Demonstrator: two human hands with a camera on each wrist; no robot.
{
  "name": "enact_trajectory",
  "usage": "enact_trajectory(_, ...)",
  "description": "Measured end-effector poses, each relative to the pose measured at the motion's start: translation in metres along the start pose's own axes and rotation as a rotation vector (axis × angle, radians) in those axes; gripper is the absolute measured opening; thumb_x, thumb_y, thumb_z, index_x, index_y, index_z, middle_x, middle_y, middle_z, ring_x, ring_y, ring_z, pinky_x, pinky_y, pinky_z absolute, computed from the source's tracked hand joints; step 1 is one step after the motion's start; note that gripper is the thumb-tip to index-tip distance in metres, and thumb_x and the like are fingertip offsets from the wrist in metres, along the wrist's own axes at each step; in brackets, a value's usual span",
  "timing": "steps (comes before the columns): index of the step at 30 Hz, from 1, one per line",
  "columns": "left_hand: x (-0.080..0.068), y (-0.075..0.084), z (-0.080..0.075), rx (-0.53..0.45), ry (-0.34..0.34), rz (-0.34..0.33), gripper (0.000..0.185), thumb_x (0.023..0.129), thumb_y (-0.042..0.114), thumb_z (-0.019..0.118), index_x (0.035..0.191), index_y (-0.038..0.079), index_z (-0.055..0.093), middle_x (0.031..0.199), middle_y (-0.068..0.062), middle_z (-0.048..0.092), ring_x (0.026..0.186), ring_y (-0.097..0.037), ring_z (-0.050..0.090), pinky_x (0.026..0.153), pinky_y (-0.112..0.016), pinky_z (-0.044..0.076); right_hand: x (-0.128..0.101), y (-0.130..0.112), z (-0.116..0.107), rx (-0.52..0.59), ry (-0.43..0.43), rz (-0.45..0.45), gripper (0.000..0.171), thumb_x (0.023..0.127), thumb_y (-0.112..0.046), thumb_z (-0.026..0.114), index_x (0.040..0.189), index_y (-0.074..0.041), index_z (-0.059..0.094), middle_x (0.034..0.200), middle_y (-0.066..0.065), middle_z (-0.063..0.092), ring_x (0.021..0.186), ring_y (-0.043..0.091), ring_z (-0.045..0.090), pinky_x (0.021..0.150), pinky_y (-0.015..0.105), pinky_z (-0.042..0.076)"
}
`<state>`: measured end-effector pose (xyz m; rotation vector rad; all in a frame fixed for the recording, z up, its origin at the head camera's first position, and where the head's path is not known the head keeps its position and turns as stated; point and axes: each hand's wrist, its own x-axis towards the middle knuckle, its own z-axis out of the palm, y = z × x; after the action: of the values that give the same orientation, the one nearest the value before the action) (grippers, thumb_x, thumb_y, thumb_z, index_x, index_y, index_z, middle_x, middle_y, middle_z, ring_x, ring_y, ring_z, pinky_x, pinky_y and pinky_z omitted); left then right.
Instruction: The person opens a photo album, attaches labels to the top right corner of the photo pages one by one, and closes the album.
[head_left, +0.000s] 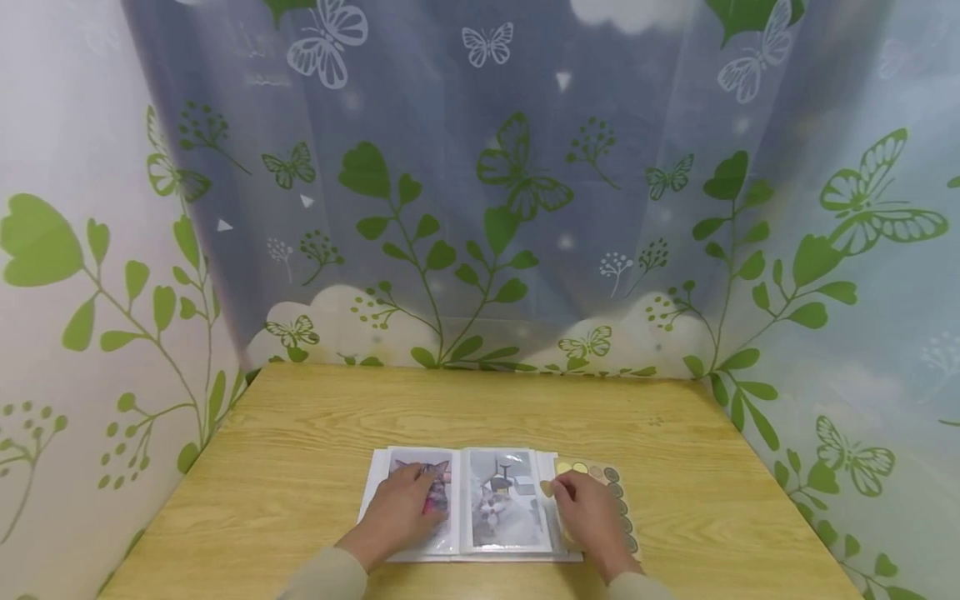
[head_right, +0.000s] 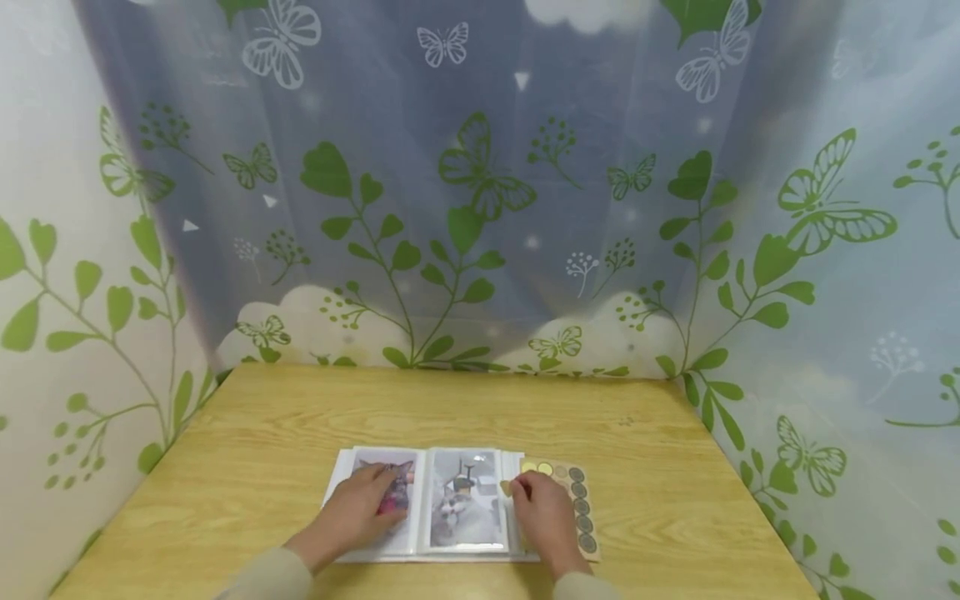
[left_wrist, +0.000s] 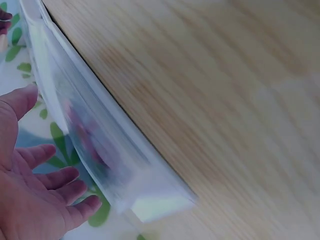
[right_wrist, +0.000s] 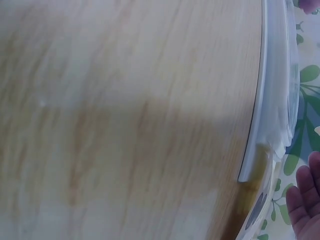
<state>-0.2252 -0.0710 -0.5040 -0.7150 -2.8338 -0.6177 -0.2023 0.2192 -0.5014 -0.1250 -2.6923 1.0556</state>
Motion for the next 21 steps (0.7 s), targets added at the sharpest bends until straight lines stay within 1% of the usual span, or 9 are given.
enact_trajectory(3,-0.007,-0.008,-0.003,-0.005,0.013,0.001,0.063,0.082,0.032,0.077,0.128,-0.008,0.058,0.126,-0.028,0.055,0.122,-0.045,0.049,0.101,-0.059,0.041,0.002,-0.002,0.003,-0.009,-0.007,-0.005,0.009,0.094,-0.015,0.065,0.093,-0.009,0.071,0.077,-0.004,0.063,0.07,0.01,0.054,0.062,0.029,0.048)
enact_trajectory(7,-0.015,-0.013,-0.006,-0.027,-0.001,0.013,0.064,0.082,0.028,0.075,0.129,-0.01,0.057,0.128,-0.03,0.053,0.123,-0.047,0.048,0.104,-0.059,0.039,0.004,-0.006,0.007,-0.012,0.005,-0.062,0.008,0.093,-0.013,0.065,0.091,-0.009,0.072,0.076,-0.004,0.063,0.069,0.01,0.054,0.062,0.029,0.048)
enact_trajectory(11,-0.022,-0.017,-0.005,-0.038,-0.03,0.017,0.071,0.081,0.031,0.078,0.133,-0.011,0.053,0.134,-0.033,0.049,0.125,-0.05,0.046,0.105,-0.06,0.038,0.006,-0.014,0.012,-0.022,0.011,-0.108,0.007,0.092,-0.014,0.066,0.09,-0.009,0.071,0.076,-0.005,0.063,0.069,0.01,0.055,0.064,0.032,0.049)
enact_trajectory(14,-0.026,-0.019,-0.003,-0.036,-0.04,0.017,0.075,0.082,0.034,0.079,0.135,-0.01,0.052,0.136,-0.034,0.047,0.126,-0.05,0.045,0.105,-0.06,0.038,0.009,-0.02,0.018,-0.03,0.007,-0.118,0.008,0.092,-0.014,0.065,0.088,-0.01,0.07,0.077,-0.005,0.064,0.07,0.01,0.056,0.065,0.032,0.049)
enact_trajectory(17,-0.029,-0.022,-0.002,-0.032,-0.035,0.016,0.072,0.082,0.035,0.078,0.133,-0.01,0.054,0.135,-0.032,0.049,0.126,-0.048,0.047,0.105,-0.058,0.04,0.013,-0.024,0.024,-0.033,-0.008,-0.139,0.008,0.092,-0.014,0.065,0.087,-0.01,0.07,0.076,-0.005,0.062,0.068,0.01,0.054,0.063,0.032,0.048)
enact_trajectory(21,-0.033,-0.027,-0.002,-0.017,-0.02,0.037,0.066,0.082,0.033,0.079,0.126,-0.012,0.058,0.132,-0.03,0.052,0.123,-0.046,0.05,0.102,-0.057,0.043,0.019,-0.031,0.033,-0.028,-0.026,-0.175,0.01,0.093,-0.014,0.064,0.084,-0.011,0.069,0.073,-0.006,0.06,0.066,0.009,0.052,0.06,0.03,0.047)
